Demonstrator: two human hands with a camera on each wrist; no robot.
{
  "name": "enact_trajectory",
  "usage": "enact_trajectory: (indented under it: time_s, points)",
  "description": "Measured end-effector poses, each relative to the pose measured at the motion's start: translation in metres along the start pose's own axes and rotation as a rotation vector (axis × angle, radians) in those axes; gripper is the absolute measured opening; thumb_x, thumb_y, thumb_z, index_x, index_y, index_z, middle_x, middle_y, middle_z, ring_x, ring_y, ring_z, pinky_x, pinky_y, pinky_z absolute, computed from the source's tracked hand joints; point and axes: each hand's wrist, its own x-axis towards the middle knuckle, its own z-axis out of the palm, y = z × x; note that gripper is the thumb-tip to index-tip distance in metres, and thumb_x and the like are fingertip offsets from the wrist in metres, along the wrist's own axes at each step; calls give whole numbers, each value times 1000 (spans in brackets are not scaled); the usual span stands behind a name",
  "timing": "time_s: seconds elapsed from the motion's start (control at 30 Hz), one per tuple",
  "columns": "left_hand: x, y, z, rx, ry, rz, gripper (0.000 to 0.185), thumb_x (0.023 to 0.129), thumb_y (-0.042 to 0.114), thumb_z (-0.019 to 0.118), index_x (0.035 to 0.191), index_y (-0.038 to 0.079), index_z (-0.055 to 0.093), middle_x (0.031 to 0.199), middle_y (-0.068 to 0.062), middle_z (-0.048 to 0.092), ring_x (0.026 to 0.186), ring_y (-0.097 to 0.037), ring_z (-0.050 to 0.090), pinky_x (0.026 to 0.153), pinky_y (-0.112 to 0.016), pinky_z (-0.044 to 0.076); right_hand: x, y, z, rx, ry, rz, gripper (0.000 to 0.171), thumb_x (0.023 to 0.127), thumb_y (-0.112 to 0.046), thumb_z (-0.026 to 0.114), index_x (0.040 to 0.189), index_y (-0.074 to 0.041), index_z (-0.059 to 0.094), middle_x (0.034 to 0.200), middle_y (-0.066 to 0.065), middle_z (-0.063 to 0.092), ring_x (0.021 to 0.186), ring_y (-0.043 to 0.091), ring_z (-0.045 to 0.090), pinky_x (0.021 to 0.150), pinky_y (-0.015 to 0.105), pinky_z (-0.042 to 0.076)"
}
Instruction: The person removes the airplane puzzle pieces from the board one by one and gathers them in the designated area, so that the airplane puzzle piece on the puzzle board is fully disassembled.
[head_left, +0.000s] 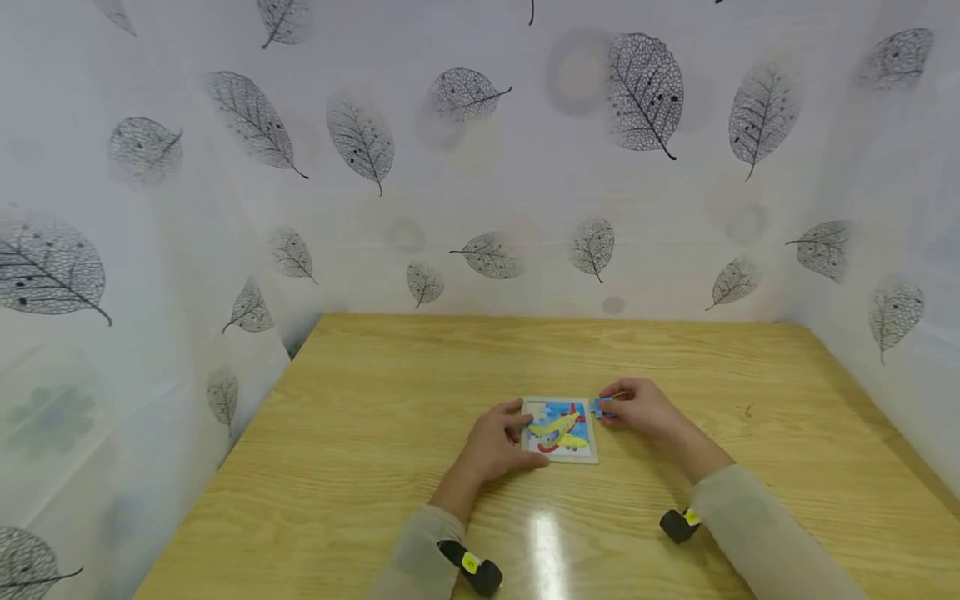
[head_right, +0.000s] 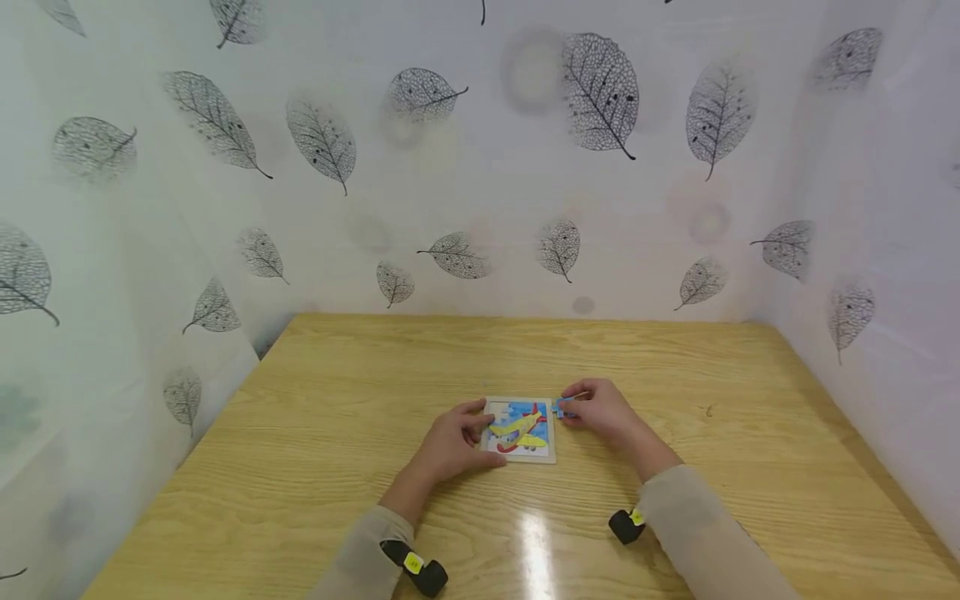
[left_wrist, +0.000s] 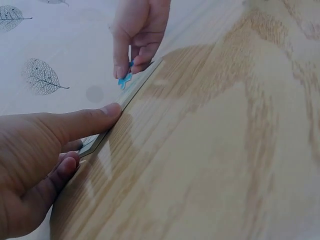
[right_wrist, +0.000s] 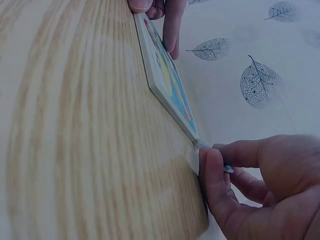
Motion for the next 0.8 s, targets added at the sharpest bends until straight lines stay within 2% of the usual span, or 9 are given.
enact_trajectory:
  time_s: [0.2, 0.5, 0.67, 0.8]
  points:
    - [0, 1, -1, 6, 15, -19, 72, 61, 40, 84, 123, 11, 60, 142, -2, 41, 78, -7, 48, 70, -22, 41, 3, -1, 1, -170, 106, -31, 26, 86, -13, 66, 104, 4, 59, 87, 12, 61, 68, 18, 61, 62, 30, 52]
    - [1, -2, 2, -4, -2, -15, 71, 62, 39, 84, 124, 12, 60, 142, 0, 39, 80, -7, 49, 69, -21, 43, -1, 5, 3, -286, 189, -25, 31, 81, -23, 72, 98, 1, 62, 82, 7, 64, 64, 14, 59, 58, 26, 49]
    - [0, -4, 3, -2, -9, -18, 72, 62, 40, 83, 124, 13, 59, 143, 0, 38, 86, -8, 48, 74, -22, 42, -3, 7, 2, -241, 196, 0, 34, 80, -24, 73, 98, 2, 62, 82, 7, 63, 66, 14, 60, 60, 26, 49]
    - [1, -6, 1, -5, 6, 6, 72, 62, 40, 84, 123, 12, 60, 143, -1, 39, 85, -7, 48, 74, -22, 42, -1, 8, -2, -94, 165, -1, 35, 82, -18, 71, 103, 8, 59, 89, 10, 64, 70, 12, 61, 64, 26, 52]
